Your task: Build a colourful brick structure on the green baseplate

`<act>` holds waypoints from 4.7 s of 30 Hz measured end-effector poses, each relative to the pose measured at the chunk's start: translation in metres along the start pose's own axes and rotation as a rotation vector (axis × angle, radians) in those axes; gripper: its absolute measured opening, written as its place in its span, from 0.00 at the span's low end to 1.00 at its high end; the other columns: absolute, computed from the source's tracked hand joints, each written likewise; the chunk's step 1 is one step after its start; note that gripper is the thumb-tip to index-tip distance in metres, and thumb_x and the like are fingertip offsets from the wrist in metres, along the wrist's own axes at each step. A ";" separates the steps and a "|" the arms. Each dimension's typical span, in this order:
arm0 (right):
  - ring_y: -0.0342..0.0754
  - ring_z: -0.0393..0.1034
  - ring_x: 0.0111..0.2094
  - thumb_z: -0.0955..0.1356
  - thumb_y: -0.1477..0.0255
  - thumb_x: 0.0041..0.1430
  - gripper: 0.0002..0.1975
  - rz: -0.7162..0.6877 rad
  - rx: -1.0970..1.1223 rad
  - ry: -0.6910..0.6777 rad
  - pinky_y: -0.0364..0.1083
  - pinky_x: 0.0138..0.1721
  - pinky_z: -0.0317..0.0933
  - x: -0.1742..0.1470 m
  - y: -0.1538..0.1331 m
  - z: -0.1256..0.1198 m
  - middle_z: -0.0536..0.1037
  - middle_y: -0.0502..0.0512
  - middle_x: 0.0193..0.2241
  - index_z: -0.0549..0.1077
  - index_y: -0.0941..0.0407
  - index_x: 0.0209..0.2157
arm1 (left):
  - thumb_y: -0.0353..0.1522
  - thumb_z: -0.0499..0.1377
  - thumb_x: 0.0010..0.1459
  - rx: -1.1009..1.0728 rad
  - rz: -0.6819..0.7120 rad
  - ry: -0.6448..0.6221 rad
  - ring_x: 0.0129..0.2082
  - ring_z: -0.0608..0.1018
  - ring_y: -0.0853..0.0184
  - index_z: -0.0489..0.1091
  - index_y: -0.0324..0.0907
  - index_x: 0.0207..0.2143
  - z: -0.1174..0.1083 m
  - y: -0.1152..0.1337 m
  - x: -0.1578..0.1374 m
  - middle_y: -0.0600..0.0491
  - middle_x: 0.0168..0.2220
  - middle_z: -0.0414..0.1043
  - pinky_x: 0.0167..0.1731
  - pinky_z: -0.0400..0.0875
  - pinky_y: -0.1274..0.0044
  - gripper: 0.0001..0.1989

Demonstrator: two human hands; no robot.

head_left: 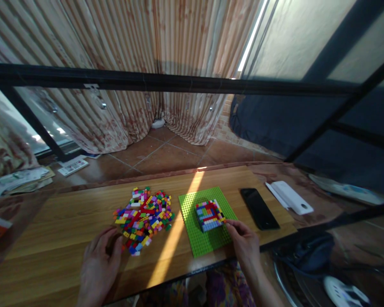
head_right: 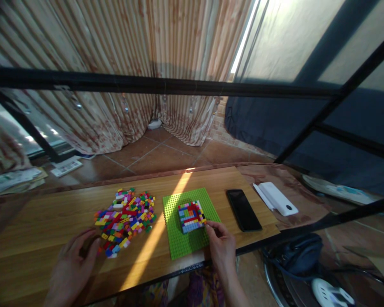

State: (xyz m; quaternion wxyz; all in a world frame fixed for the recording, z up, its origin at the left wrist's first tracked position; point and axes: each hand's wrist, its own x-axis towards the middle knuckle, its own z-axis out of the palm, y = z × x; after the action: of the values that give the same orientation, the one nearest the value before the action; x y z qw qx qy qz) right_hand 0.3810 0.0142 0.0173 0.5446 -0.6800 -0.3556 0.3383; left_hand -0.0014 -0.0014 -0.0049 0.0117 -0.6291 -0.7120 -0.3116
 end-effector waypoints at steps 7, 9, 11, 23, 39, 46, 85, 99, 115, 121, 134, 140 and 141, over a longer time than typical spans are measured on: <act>0.51 0.74 0.32 0.73 0.57 0.42 0.19 0.046 0.028 -0.046 0.46 0.35 0.65 0.003 0.001 -0.004 0.81 0.57 0.29 0.79 0.59 0.29 | 0.44 0.50 0.60 -0.012 0.047 0.053 0.44 0.75 0.55 0.69 0.42 0.40 0.003 -0.001 0.000 0.45 0.43 0.73 0.47 0.69 0.62 0.17; 0.50 0.73 0.32 0.73 0.56 0.42 0.20 0.048 0.026 -0.073 0.45 0.34 0.64 0.003 0.001 -0.005 0.81 0.56 0.28 0.79 0.59 0.29 | 0.44 0.50 0.60 -0.017 0.063 0.070 0.44 0.75 0.55 0.70 0.42 0.39 0.004 -0.001 0.000 0.45 0.43 0.73 0.47 0.69 0.62 0.17; 0.49 0.72 0.31 0.73 0.55 0.44 0.21 0.042 0.028 -0.091 0.44 0.33 0.64 0.004 0.000 -0.005 0.80 0.55 0.28 0.79 0.59 0.30 | 0.44 0.50 0.60 -0.017 0.080 0.080 0.43 0.75 0.55 0.70 0.42 0.39 0.004 -0.001 0.000 0.45 0.43 0.73 0.47 0.69 0.62 0.17; 0.50 0.72 0.29 0.71 0.54 0.45 0.22 0.007 -0.101 -0.053 0.44 0.31 0.62 0.013 -0.001 0.002 0.80 0.55 0.25 0.80 0.60 0.30 | 0.43 0.50 0.60 -0.001 0.050 0.049 0.42 0.75 0.57 0.69 0.42 0.39 0.002 0.001 -0.001 0.46 0.44 0.73 0.46 0.68 0.65 0.16; 0.51 0.74 0.29 0.70 0.51 0.46 0.24 -0.083 -0.143 -0.049 0.44 0.29 0.63 0.010 -0.005 0.001 0.80 0.56 0.26 0.81 0.60 0.29 | 0.41 0.51 0.60 -0.037 0.033 0.063 0.42 0.75 0.56 0.69 0.43 0.38 -0.001 0.008 -0.001 0.46 0.43 0.74 0.46 0.68 0.65 0.14; 0.53 0.73 0.33 0.68 0.52 0.51 0.24 -0.173 -0.288 0.029 0.46 0.32 0.63 0.005 -0.002 0.000 0.80 0.59 0.31 0.80 0.59 0.33 | 0.41 0.51 0.60 -0.064 0.020 0.073 0.43 0.75 0.57 0.70 0.43 0.38 -0.002 0.010 -0.002 0.46 0.43 0.74 0.46 0.68 0.65 0.13; 0.51 0.76 0.41 0.67 0.59 0.56 0.17 -0.148 -0.125 -0.275 0.48 0.42 0.68 -0.044 -0.001 0.031 0.80 0.58 0.40 0.76 0.55 0.42 | 0.39 0.52 0.60 -0.060 0.004 0.061 0.43 0.75 0.57 0.71 0.43 0.38 -0.003 0.014 -0.003 0.47 0.43 0.74 0.46 0.68 0.65 0.12; 0.54 0.74 0.39 0.69 0.54 0.50 0.21 -0.168 -0.305 0.059 0.49 0.39 0.66 -0.018 0.000 -0.017 0.80 0.59 0.37 0.78 0.55 0.38 | 0.39 0.51 0.61 -0.033 0.051 0.064 0.42 0.75 0.57 0.71 0.42 0.39 -0.001 0.011 -0.003 0.47 0.43 0.74 0.45 0.68 0.65 0.13; 0.52 0.70 0.43 0.69 0.57 0.52 0.16 -0.371 -0.233 -0.026 0.50 0.40 0.66 0.001 0.013 0.000 0.74 0.59 0.43 0.80 0.54 0.33 | 0.38 0.52 0.62 -0.018 0.075 0.058 0.43 0.74 0.58 0.70 0.43 0.39 0.000 0.007 -0.004 0.47 0.44 0.73 0.46 0.68 0.65 0.12; 0.51 0.73 0.38 0.73 0.58 0.44 0.19 -0.138 -0.037 -0.037 0.49 0.39 0.67 0.003 0.009 0.002 0.79 0.58 0.36 0.78 0.56 0.34 | 0.38 0.51 0.61 -0.017 0.068 0.068 0.42 0.74 0.58 0.70 0.43 0.39 -0.001 0.009 -0.004 0.47 0.44 0.73 0.45 0.68 0.65 0.12; 0.47 0.74 0.30 0.78 0.62 0.31 0.24 0.089 0.147 -0.068 0.45 0.33 0.68 0.013 0.003 0.005 0.80 0.54 0.30 0.77 0.57 0.34 | 0.39 0.51 0.61 -0.028 0.062 0.048 0.42 0.75 0.57 0.70 0.43 0.39 -0.001 0.008 -0.002 0.47 0.44 0.74 0.46 0.68 0.64 0.13; 0.47 0.74 0.31 0.78 0.64 0.30 0.25 0.138 0.156 -0.095 0.44 0.33 0.67 0.017 0.004 0.001 0.81 0.53 0.31 0.78 0.58 0.35 | 0.39 0.51 0.61 -0.029 0.069 0.056 0.43 0.75 0.58 0.70 0.43 0.39 -0.002 0.010 -0.002 0.47 0.43 0.74 0.46 0.68 0.65 0.12; 0.46 0.74 0.31 0.78 0.64 0.31 0.24 0.137 0.160 -0.096 0.43 0.33 0.67 0.018 0.004 0.000 0.80 0.53 0.31 0.78 0.58 0.35 | 0.39 0.51 0.61 -0.028 0.070 0.059 0.42 0.75 0.58 0.70 0.43 0.39 -0.002 0.010 -0.002 0.47 0.44 0.74 0.45 0.68 0.65 0.12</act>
State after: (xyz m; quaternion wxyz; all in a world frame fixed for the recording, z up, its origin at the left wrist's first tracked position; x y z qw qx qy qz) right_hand 0.3905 0.0290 0.0117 0.5552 -0.6402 -0.3057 0.4342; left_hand 0.0073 -0.0045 0.0001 0.0347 -0.6441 -0.6846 -0.3395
